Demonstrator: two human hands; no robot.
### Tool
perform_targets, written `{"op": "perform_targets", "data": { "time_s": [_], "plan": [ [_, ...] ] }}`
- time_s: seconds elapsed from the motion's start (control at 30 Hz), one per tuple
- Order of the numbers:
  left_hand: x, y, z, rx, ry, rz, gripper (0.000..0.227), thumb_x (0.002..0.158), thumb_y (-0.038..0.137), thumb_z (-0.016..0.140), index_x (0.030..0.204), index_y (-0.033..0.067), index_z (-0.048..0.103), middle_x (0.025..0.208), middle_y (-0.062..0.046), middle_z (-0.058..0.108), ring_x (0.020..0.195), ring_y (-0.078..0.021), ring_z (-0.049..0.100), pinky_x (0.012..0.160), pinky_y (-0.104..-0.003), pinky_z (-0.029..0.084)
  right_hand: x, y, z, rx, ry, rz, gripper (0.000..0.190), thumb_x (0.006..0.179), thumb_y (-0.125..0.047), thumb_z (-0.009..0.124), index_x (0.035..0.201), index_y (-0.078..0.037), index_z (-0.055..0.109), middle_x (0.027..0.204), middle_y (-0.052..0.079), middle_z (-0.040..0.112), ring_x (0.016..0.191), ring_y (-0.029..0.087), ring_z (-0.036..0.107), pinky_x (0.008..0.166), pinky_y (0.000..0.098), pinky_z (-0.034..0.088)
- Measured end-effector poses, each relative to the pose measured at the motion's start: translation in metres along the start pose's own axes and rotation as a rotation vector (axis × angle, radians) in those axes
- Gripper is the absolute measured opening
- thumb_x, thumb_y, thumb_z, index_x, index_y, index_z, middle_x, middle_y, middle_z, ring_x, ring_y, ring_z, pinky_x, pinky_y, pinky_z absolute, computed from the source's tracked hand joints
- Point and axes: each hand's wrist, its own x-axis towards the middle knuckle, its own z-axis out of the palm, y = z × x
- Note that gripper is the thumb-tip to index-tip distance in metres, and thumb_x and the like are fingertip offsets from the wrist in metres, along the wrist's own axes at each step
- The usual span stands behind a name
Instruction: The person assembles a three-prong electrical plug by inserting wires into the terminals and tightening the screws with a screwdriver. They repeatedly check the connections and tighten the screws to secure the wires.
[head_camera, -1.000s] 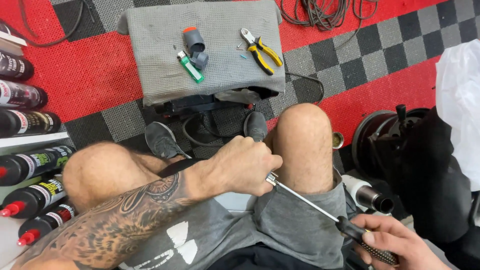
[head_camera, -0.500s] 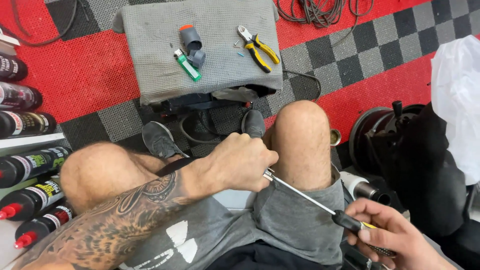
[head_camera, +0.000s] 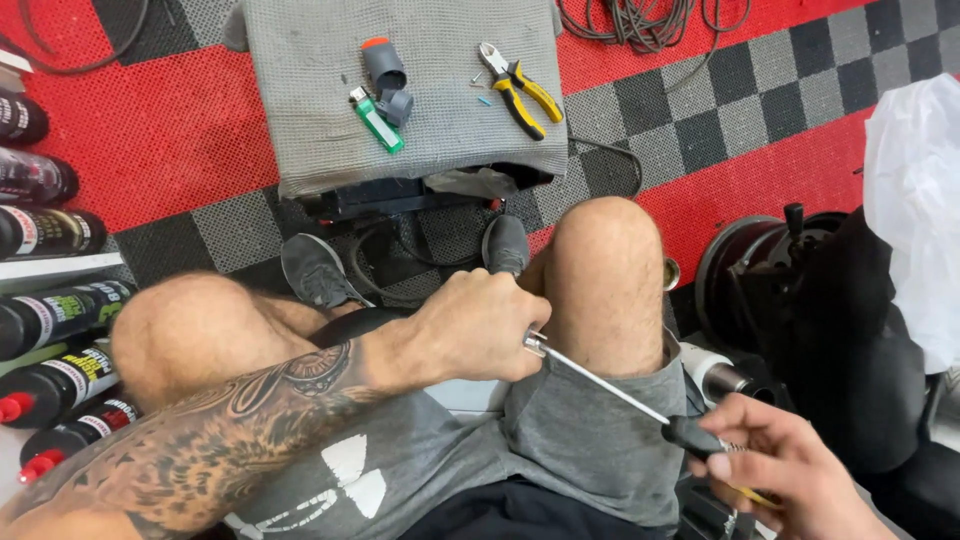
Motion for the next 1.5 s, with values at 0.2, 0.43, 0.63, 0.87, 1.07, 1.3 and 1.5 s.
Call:
{"op": "perform_targets", "data": {
  "time_s": [0.2,0.43,0.63,0.87,1.07,1.3,1.5],
  "plan": [
    [-0.001,0.001,-0.008,0.06,0.099,0.005,0.025,0.068,0.035,0.06,0.083,0.0159,0.066,0.079,-0.01,0.069,0.072,-0.0428,0.065,0.057,-0.054,0.052,0.004,0.002,-0.018,-0.114,-0.229,-0.242,0.049,0.06,0.003,0.087,0.104,-0.001,0.066,0.103,0.009,0.074,0.096,0.017,0.073,0.088,0.0308,0.055],
    [0.0,0.017,-0.019,-0.139,-0.092,-0.04,0.035,0.063,0.033,0.058,0.092,0.0213,0.073,0.091,-0.011,0.07,0.085,-0.0391,0.065,0.069,-0.05,0.053,-0.01,-0.038,-0.002,-1.14,0.104,-1.571,0.02,0.087,-0.011,0.059,0.098,0.005,0.063,0.097,0.02,0.067,0.079,0.029,0.068,0.068,0.0345,0.056],
    [0.02,0.031,0.012,-0.11,-0.017,0.02,0.029,0.062,0.032,0.057,0.083,0.0182,0.072,0.079,-0.012,0.069,0.072,-0.041,0.065,0.059,-0.05,0.052,-0.028,-0.011,-0.008,-1.108,0.213,-1.359,0.02,0.084,-0.012,0.067,0.099,0.002,0.063,0.096,0.017,0.068,0.078,0.027,0.069,0.068,0.0328,0.057],
    [0.033,0.032,0.032,0.08,0.135,0.112,0.027,0.067,0.038,0.063,0.083,0.0182,0.07,0.073,-0.009,0.07,0.065,-0.0386,0.067,0.053,-0.052,0.053,-0.006,0.049,-0.049,0.498,-0.334,0.209,0.023,0.077,0.01,0.066,0.099,0.016,0.067,0.077,0.035,0.07,0.032,0.021,0.04,0.022,0.0265,0.02],
    [0.027,0.025,0.023,-0.052,-0.048,0.046,0.027,0.066,0.036,0.061,0.082,0.0164,0.069,0.075,-0.011,0.069,0.07,-0.0383,0.066,0.06,-0.05,0.054,-0.032,0.01,-0.021,-0.766,0.115,-0.676,0.039,0.061,-0.026,0.082,0.095,-0.015,0.065,0.101,0.0,0.07,0.089,0.011,0.07,0.084,0.0218,0.052],
    [0.025,0.026,0.019,-0.109,-0.064,-0.018,0.03,0.065,0.034,0.06,0.089,0.0201,0.073,0.078,-0.012,0.07,0.073,-0.0398,0.066,0.063,-0.05,0.054,-0.022,-0.004,-0.023,-1.176,0.129,-1.419,0.017,0.086,-0.008,0.063,0.101,0.0,0.066,0.098,0.015,0.068,0.083,0.026,0.068,0.073,0.0338,0.057],
    [0.027,0.022,0.037,0.104,0.147,0.144,0.027,0.067,0.039,0.065,0.082,0.016,0.069,0.07,-0.009,0.069,0.063,-0.0382,0.066,0.05,-0.052,0.053,0.002,0.027,-0.044,0.402,-0.261,0.377,0.024,0.077,0.006,0.066,0.1,0.015,0.068,0.069,0.037,0.066,0.036,0.024,0.037,0.026,0.0284,0.018]
  ]
}}
